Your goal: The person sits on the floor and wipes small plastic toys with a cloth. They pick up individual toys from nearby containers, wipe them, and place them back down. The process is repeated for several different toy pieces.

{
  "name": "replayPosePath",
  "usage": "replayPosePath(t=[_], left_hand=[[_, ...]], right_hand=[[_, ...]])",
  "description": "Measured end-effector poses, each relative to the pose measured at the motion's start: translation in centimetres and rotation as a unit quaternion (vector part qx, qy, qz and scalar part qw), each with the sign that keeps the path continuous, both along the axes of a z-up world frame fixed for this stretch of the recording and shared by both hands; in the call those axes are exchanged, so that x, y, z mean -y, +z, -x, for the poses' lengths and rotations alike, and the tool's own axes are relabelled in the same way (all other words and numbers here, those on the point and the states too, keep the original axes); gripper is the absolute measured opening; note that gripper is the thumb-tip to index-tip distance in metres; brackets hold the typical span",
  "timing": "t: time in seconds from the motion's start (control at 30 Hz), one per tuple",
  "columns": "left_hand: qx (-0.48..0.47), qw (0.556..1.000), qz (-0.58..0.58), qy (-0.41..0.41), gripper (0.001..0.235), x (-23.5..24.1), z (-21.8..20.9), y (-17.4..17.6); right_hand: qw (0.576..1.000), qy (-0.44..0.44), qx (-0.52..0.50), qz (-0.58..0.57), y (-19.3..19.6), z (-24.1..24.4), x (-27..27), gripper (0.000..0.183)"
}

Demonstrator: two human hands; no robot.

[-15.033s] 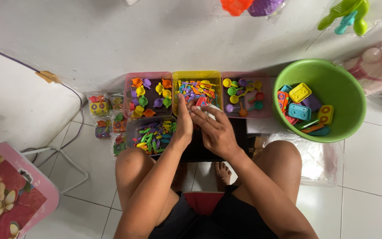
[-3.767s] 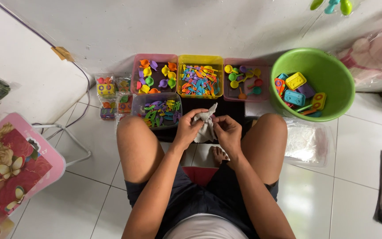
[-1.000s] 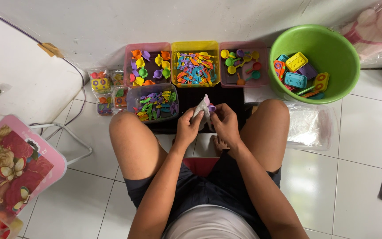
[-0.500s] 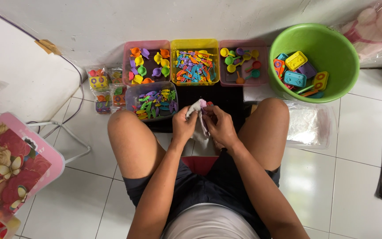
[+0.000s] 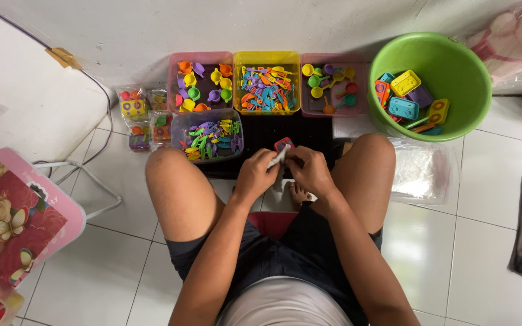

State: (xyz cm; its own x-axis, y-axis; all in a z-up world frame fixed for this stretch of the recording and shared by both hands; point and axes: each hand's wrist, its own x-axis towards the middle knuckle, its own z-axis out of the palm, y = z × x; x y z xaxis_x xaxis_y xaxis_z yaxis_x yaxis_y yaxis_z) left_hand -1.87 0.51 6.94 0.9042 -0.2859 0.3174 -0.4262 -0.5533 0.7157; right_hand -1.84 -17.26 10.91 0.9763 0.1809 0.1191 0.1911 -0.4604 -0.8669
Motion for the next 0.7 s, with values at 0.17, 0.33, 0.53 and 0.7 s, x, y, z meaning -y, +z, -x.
replayPosePath(t=[0.17, 0.33, 0.53, 0.7], left_hand=[[-0.106, 0.974, 0.148, 0.131, 0.021, 0.5, -0.9, -0.4], [-0.185, 0.937, 0.248, 0.163, 0.028, -0.1, -1.4, -1.3], [-0.176, 0.944, 0.204, 0.189, 0.019, 0.2, -1.4, -3.0], [-0.158, 0.944, 0.193, 0.216, 0.027, 0.6, -1.2, -2.3]], right_hand=[[0.996, -0.052, -0.038, -0.062, -0.8, -0.4, -1.4, 0.016], [0.983, -0.087, -0.081, -0.140, -0.9, -0.6, -2.6, 0.018], [0.975, -0.089, -0.078, -0.188, 0.0, -1.1, -2.3, 0.014], [0.973, -0.089, -0.070, -0.202, -0.3, -1.4, -2.4, 0.015]])
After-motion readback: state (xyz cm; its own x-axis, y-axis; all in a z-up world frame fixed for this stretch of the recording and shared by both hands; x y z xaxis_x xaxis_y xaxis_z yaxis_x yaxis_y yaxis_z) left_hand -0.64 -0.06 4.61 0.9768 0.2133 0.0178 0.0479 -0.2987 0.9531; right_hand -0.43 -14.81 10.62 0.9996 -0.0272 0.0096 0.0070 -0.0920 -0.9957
